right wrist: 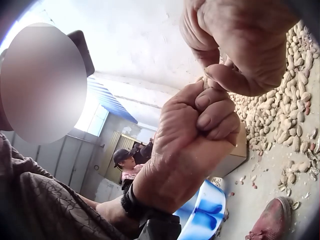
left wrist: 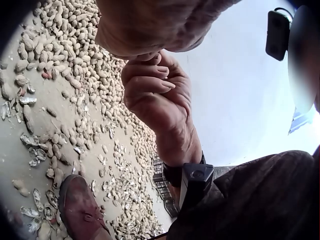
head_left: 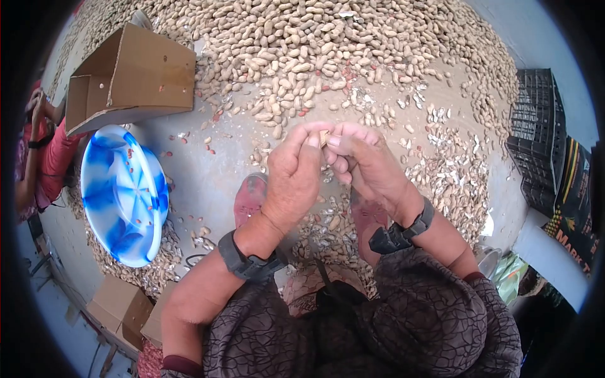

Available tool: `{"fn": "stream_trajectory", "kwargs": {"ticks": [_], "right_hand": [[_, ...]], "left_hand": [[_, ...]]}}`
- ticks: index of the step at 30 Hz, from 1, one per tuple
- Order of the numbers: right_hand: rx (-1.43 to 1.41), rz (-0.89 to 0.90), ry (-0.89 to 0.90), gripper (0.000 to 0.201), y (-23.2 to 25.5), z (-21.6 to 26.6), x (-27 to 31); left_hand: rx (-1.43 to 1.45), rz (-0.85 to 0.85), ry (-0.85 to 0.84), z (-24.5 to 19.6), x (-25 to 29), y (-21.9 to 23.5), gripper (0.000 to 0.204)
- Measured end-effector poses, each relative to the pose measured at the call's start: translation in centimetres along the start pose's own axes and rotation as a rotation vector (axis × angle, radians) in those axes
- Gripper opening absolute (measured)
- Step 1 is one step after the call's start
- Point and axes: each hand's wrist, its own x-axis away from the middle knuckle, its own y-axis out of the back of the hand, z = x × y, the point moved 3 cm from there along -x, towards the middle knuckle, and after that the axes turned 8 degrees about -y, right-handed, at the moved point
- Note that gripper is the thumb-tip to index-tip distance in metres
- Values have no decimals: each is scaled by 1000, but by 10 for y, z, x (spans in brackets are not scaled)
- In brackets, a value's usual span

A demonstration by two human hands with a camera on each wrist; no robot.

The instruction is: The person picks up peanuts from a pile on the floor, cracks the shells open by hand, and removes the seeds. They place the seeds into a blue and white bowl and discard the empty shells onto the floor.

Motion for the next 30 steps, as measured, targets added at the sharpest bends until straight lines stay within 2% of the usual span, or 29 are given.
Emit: {"fn": "stream_trajectory", "kwargs": {"ticks": [2, 4, 7, 11, 13, 14, 16, 19, 23, 25, 29, 30], "right_hand": [[-14, 34, -37, 11, 4, -1, -1], [-25, 78, -82, 12, 8, -2, -2], [-90, 104, -119, 14, 10, 0, -1], [-100, 131, -164, 15, 13, -1, -2], [-116, 152, -209, 15, 16, -5, -3], [-119, 146, -209, 15, 17, -7, -2], [-153, 155, -222, 15, 16, -10, -2], [-155, 191, -239, 15, 19, -14, -3], [-131, 138, -281, 18, 13, -15, -1], [53, 90, -262, 19, 5, -19, 1], [164, 111, -209, 22, 3, -19, 3], [91, 108, -197, 21, 4, -15, 2]], "left_hand": [[-59, 27, -26, 5, 0, 2, 24], [-185, 64, -205, 5, -1, 2, 20], [-290, 160, -277, 8, -2, 2, 22], [-395, 199, -284, 0, 2, 2, 20], [-678, 224, -366, -2, 5, -1, 18], [-675, 229, -364, -1, 5, -2, 18], [-770, 219, -485, -2, 8, -4, 15], [-839, 230, -578, -5, 11, -5, 15], [-859, 241, -600, -7, 13, -6, 13], [-635, 169, -425, -9, 9, -6, 14], [-710, 206, -455, 2, 8, 0, 16], [-611, 149, -403, 5, 6, 3, 18]]}}
